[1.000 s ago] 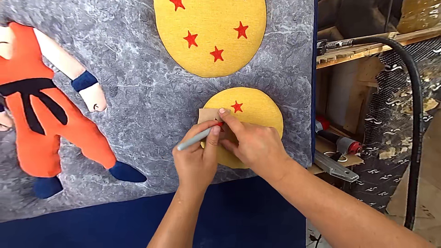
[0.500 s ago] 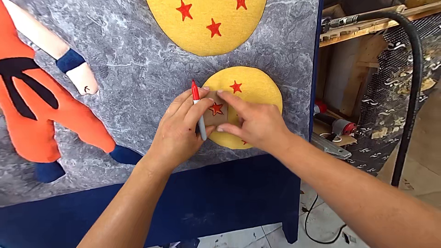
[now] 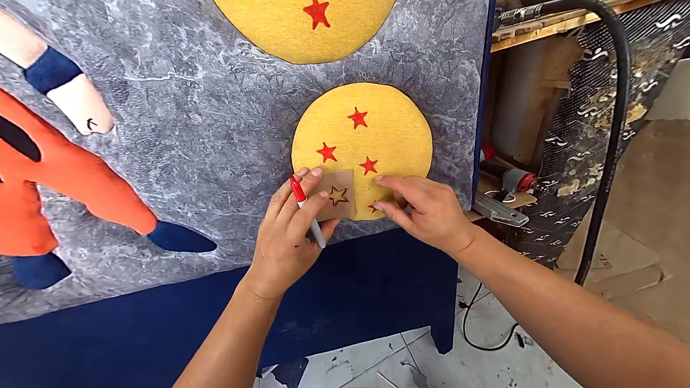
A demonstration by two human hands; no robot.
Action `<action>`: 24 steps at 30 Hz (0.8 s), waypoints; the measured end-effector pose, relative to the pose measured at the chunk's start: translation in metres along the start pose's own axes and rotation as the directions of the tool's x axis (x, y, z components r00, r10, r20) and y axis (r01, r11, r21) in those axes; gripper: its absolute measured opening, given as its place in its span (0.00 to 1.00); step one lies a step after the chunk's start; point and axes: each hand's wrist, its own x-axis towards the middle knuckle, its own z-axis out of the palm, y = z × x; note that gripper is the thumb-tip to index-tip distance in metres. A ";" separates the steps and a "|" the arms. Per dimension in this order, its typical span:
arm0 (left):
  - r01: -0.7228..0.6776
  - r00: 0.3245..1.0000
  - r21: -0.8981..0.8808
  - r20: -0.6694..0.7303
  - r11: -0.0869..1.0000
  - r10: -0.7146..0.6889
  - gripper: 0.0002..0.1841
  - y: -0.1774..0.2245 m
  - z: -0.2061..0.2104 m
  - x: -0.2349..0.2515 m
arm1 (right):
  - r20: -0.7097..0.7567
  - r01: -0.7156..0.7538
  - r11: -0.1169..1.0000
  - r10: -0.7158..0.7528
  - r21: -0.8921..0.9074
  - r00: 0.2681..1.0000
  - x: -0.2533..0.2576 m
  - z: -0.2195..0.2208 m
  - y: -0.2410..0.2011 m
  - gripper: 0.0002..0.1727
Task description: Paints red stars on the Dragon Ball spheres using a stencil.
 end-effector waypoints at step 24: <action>-0.025 1.000 0.053 -0.008 0.998 0.026 0.22 -0.010 0.006 0.001 | 0.177 0.121 0.933 -0.063 -0.339 0.982 0.036 0.012 -0.019 0.37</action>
